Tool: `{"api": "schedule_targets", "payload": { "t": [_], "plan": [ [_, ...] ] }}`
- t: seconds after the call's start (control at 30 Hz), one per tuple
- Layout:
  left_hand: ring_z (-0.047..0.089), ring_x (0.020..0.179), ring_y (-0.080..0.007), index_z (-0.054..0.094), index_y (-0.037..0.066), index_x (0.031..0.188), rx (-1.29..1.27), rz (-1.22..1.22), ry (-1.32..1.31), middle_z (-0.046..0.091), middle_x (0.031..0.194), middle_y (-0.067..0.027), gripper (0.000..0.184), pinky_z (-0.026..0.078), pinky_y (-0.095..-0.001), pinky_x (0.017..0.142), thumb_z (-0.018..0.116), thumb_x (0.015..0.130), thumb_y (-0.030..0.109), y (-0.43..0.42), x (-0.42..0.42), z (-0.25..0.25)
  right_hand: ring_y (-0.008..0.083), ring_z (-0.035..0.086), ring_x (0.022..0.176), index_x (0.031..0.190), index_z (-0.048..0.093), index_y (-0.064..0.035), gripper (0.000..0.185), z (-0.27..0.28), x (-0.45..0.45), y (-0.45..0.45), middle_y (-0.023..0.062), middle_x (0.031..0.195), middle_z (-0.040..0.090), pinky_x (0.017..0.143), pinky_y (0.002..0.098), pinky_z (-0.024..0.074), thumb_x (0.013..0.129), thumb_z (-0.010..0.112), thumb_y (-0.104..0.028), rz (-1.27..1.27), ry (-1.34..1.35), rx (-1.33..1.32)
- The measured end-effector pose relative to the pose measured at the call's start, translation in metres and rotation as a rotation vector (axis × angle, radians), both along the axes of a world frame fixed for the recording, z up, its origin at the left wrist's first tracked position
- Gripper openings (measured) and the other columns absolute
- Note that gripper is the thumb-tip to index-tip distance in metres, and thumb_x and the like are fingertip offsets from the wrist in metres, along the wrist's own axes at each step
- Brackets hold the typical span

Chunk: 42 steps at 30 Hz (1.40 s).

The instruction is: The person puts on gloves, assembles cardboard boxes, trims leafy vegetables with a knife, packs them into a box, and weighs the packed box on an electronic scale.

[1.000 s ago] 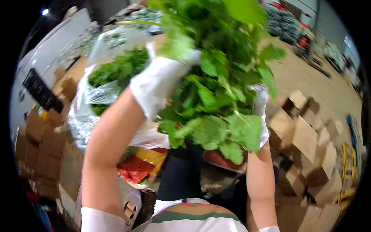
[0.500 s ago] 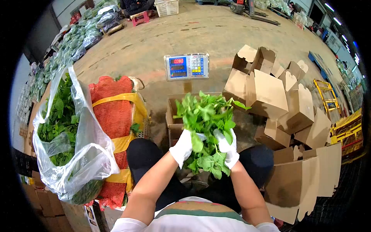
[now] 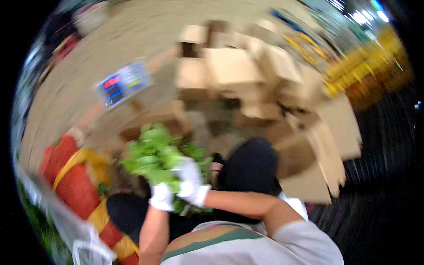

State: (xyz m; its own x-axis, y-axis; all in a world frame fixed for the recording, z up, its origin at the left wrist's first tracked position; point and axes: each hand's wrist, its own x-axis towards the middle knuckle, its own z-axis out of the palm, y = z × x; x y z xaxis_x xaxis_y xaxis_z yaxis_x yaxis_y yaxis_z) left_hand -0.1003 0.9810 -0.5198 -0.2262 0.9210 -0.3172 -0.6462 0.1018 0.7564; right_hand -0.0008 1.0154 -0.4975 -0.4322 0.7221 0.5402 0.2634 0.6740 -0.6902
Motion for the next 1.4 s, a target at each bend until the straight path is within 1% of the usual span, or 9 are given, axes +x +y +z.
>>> {"api": "schedule_targets", "payload": {
  "t": [0.3, 0.4, 0.47, 0.57, 0.83, 0.93, 1.1, 1.17, 1.4],
  "plan": [
    [0.055, 0.091, -0.0185, 0.053, 0.005, 0.106, -0.121, 0.059, 0.158, 0.059, 0.098, -0.0081, 0.035, 0.044, -0.0334, 0.083, 0.062, 0.075, 0.018, 0.0, -0.016, 0.014, 0.0386, 0.046, 0.099, 0.129, 0.032, -0.0009, 0.065, 0.037, 0.039, -0.034, 0.0235, 0.127, 0.035, 0.087, 0.0424, 0.0366, 0.071, 0.055, -0.019, 0.036, -0.214, -0.162],
    [0.048, 0.105, -0.0195, 0.051, 0.003, 0.113, -0.166, 0.051, 0.055, 0.051, 0.114, -0.0093, 0.035, 0.038, -0.0342, 0.092, 0.05, 0.083, 0.021, 0.001, -0.024, 0.002, 0.0314, 0.058, 0.064, 0.119, 0.047, -0.0028, 0.04, 0.079, 0.115, -0.037, 0.0169, 0.083, 0.061, 0.059, 0.0363, 0.0477, 0.081, 0.049, -0.017, 0.044, -0.358, -0.479],
    [0.042, 0.116, -0.0208, 0.043, -0.003, 0.122, -0.127, 0.098, 0.175, 0.041, 0.129, -0.0114, 0.042, 0.03, -0.0338, 0.1, 0.04, 0.088, 0.022, -0.003, -0.027, -0.003, 0.0211, 0.059, 0.058, 0.094, 0.062, -0.0008, 0.02, 0.058, 0.192, -0.052, 0.0117, 0.078, 0.064, 0.059, 0.0312, 0.0497, 0.083, 0.053, -0.014, -0.182, -0.202, -0.026],
    [0.041, 0.115, -0.0196, 0.041, -0.004, 0.123, -0.006, -0.034, 0.481, 0.042, 0.128, -0.011, 0.044, 0.03, -0.0341, 0.1, 0.037, 0.09, 0.025, -0.008, -0.046, -0.015, 0.0153, 0.058, 0.06, 0.085, 0.063, -0.0005, 0.02, 0.051, 0.303, -0.102, 0.0103, 0.079, 0.063, 0.056, 0.0253, 0.0486, 0.083, 0.056, -0.019, -0.565, 0.182, -1.327],
    [0.05, 0.1, -0.0182, 0.043, 0.002, 0.119, -0.052, -0.132, 0.309, 0.052, 0.111, -0.0075, 0.036, 0.04, -0.0336, 0.089, 0.043, 0.089, 0.023, -0.005, -0.047, 0.004, 0.0201, 0.062, 0.066, 0.087, 0.062, -0.0003, 0.018, -0.207, 0.457, -0.255, 0.0126, 0.081, 0.063, 0.058, 0.0315, 0.049, 0.073, 0.059, -0.011, -1.185, -0.14, -1.488],
    [0.049, 0.102, -0.019, 0.041, 0.003, 0.121, -0.077, -0.033, 0.439, 0.049, 0.114, -0.0084, 0.038, 0.039, -0.0342, 0.089, 0.043, 0.089, 0.024, -0.01, -0.048, 0.008, 0.0253, 0.06, 0.085, 0.095, 0.063, -0.0098, 0.022, -0.229, 0.444, -0.237, 0.013, 0.096, 0.062, 0.076, 0.0323, 0.0457, 0.077, 0.055, -0.019, -0.951, -0.994, -1.398],
    [0.046, 0.108, -0.0195, 0.042, 0.002, 0.123, -0.185, 0.065, 0.43, 0.047, 0.121, -0.0085, 0.04, 0.034, -0.0342, 0.095, 0.04, 0.09, 0.024, -0.013, -0.047, 0.013, 0.0292, 0.057, 0.094, 0.102, 0.06, -0.0098, 0.028, -0.256, 0.448, -0.215, 0.0133, 0.097, 0.061, 0.08, 0.0359, 0.0437, 0.079, 0.049, -0.021, -1.035, -0.781, -1.307],
    [0.049, 0.103, -0.0211, 0.043, 0.003, 0.121, -0.264, 0.105, 0.42, 0.049, 0.117, -0.0093, 0.04, 0.038, -0.0367, 0.092, 0.046, 0.088, 0.024, -0.013, -0.038, 0.025, 0.0339, 0.055, 0.094, 0.104, 0.056, -0.0062, 0.034, -0.259, 0.449, -0.198, 0.0171, 0.106, 0.056, 0.077, 0.0439, 0.0435, 0.079, 0.049, -0.028, -0.956, -1.283, -1.376],
    [0.05, 0.101, -0.0196, 0.046, 0.005, 0.118, -0.178, 0.076, 0.49, 0.051, 0.113, -0.0082, 0.041, 0.04, -0.0349, 0.089, 0.05, 0.085, 0.029, -0.018, -0.021, 0.036, 0.0287, 0.051, 0.102, 0.112, 0.05, -0.0073, 0.034, -0.346, 0.483, -0.223, 0.009, 0.109, 0.055, 0.085, 0.0457, 0.0387, 0.079, 0.048, -0.018, -1.055, -1.469, -1.201]
  ]
}}
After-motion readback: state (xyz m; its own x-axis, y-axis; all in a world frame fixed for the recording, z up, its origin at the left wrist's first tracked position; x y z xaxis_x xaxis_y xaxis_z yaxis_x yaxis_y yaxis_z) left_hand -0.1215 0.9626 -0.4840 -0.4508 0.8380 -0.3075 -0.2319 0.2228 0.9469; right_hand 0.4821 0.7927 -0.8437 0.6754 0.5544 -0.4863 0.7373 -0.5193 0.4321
